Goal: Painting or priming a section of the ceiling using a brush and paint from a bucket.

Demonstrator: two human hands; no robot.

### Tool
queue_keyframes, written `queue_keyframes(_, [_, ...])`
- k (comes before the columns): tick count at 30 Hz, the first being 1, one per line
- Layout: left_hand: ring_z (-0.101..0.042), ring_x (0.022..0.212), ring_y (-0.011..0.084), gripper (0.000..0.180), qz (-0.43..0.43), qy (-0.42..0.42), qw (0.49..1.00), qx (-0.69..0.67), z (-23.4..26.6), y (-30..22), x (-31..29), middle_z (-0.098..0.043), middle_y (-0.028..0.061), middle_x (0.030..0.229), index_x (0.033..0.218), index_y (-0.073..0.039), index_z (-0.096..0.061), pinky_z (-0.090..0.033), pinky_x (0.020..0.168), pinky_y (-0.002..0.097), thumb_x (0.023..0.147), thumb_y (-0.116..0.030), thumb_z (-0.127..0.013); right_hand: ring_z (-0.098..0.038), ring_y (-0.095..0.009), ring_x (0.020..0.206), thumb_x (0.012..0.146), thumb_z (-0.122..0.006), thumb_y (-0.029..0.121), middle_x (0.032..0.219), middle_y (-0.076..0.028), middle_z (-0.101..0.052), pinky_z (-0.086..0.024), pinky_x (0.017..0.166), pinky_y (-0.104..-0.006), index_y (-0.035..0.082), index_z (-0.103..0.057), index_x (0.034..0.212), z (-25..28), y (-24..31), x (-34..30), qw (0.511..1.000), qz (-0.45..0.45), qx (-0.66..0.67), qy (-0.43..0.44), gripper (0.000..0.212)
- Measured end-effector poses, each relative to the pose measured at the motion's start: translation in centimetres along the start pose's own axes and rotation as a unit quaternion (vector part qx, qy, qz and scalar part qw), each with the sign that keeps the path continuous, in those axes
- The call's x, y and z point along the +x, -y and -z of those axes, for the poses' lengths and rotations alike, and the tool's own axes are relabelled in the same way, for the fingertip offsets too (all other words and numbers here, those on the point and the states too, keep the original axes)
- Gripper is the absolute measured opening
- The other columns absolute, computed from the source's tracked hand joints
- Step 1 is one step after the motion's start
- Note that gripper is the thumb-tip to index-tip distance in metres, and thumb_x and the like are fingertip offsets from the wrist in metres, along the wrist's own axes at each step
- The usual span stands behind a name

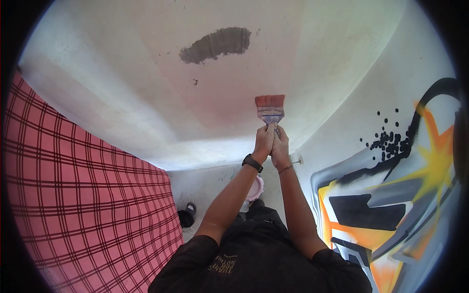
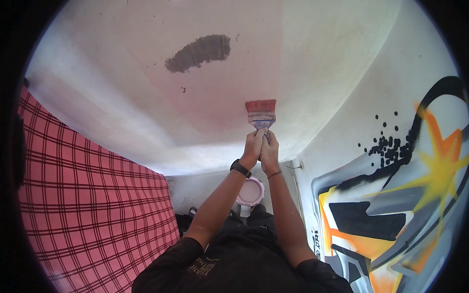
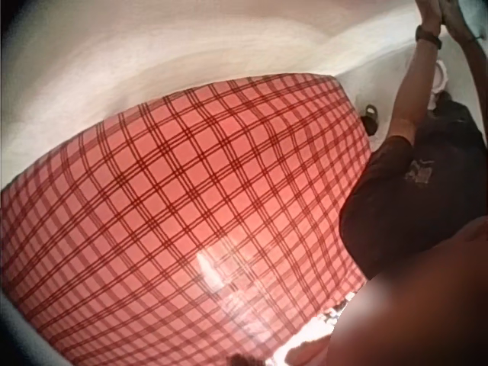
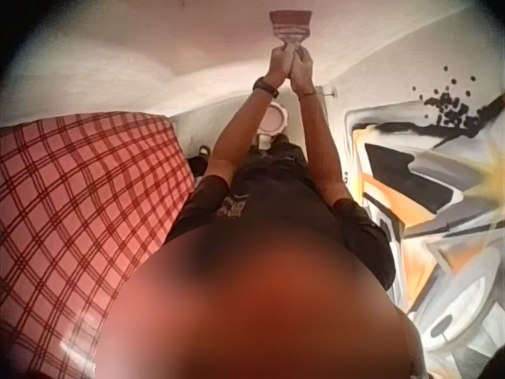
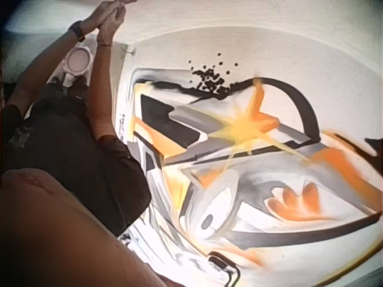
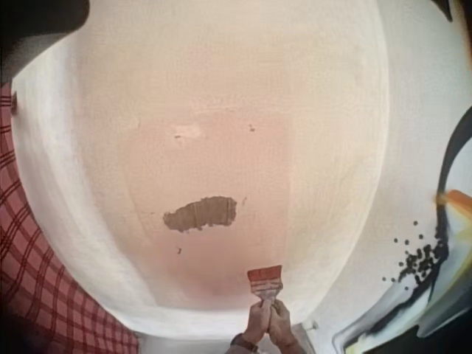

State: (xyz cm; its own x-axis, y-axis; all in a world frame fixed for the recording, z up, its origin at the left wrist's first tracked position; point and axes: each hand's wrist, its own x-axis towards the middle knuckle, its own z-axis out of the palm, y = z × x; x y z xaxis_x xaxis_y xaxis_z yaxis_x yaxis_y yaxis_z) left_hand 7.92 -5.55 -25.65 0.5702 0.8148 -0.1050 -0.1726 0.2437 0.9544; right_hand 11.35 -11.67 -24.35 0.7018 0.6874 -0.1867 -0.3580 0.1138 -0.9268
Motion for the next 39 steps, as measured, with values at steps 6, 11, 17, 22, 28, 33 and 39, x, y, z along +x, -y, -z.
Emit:
queue_keyframes(6, [-0.059,0.072,0.0156,0.036,0.227,-0.017,0.973,-0.031,0.9,7.6,-1.0,-0.064,0.0081,0.078,0.081,0.002,-0.065,-0.048,0.064,0.0317,0.091,-0.031,-0.055,-0.061,-0.016,0.087,0.097,-0.053,0.019,0.1,-0.011,-0.064,-0.051,0.074,-0.0275,-0.005,-0.056,0.119,5.4,-8.0,1.7,0.988,-0.137,-0.054,-0.053,0.033])
queue_keyframes(11, [-0.059,0.071,0.0158,0.038,0.199,-0.031,0.979,-0.04,1.6,6.3,-1.2,-0.063,0.0085,0.077,0.079,0.002,-0.064,-0.048,0.062,0.0338,0.09,-0.033,-0.055,-0.06,-0.015,0.084,0.094,-0.057,0.02,0.096,-0.01,-0.064,-0.051,0.071,-0.0285,-0.007,-0.06,0.112,3.7,-7.5,2.0,0.988,-0.118,-0.076,-0.068,0.032])
queue_keyframes(17, [-0.054,0.061,0.009,0.035,0.017,0.054,0.998,-0.017,-0.2,-10.7,-1.5,-0.06,0.0025,0.073,0.082,-0.001,-0.063,-0.043,0.051,0.0254,0.097,-0.029,-0.049,-0.058,-0.011,0.081,0.097,-0.051,0.013,0.095,-0.008,-0.063,-0.048,0.066,-0.0245,-0.006,-0.057,0.118,-5.0,9.1,-2.1,0.999,0.031,0.013,0.019,0.029])
queue_keyframes(22, [-0.055,0.067,0.0085,0.034,-0.125,0.036,0.991,0.037,-2.7,-18.9,-2.5,-0.06,0.0021,0.073,0.084,0.001,-0.063,-0.045,0.06,0.0262,0.099,-0.025,-0.047,-0.057,-0.009,0.082,0.098,-0.05,0.013,0.098,-0.007,-0.062,-0.048,0.066,-0.0217,-0.005,-0.056,0.121,-7.8,16.2,-3.8,0.989,0.128,0.007,0.072,0.029])
queue_keyframes(28, [-0.051,0.069,0.0082,0.035,-0.255,0.042,0.964,0.068,-4.5,-25.7,-1.5,-0.059,0.0016,0.072,0.083,0.003,-0.063,-0.044,0.061,0.0273,0.099,-0.025,-0.049,-0.055,-0.005,0.076,0.099,-0.051,0.015,0.092,-0.003,-0.062,-0.045,0.057,-0.0183,-0.003,-0.056,0.121,-10.5,22.8,-5.4,0.964,0.238,0.026,0.114,0.029])
queue_keyframes(33, [-0.055,0.07,0.009,0.033,-0.32,0.052,0.946,0.008,-5.8,-31.4,-1.9,-0.061,0.0034,0.078,0.086,0.002,-0.063,-0.046,0.063,0.0258,0.097,-0.027,-0.051,-0.055,-0.005,0.076,0.1,-0.049,0.015,0.091,-0.004,-0.062,-0.044,0.058,-0.0187,-0.004,-0.054,0.123,-12.4,27.3,-5.7,0.942,0.309,0.028,0.129,0.03])
queue_keyframes(39, [-0.057,0.069,0.0151,0.038,-0.269,0.076,0.96,-0.013,-5.7,-32.2,-1.5,-0.064,0.0107,0.073,0.082,0.01,-0.062,-0.047,0.064,0.0328,0.096,-0.024,-0.05,-0.056,-0.008,0.083,0.099,-0.048,0.013,0.096,-0.007,-0.062,-0.047,0.069,-0.0221,-0.005,-0.053,0.125,-13.1,27.1,-4.0,0.938,0.322,0.04,0.124,0.031])
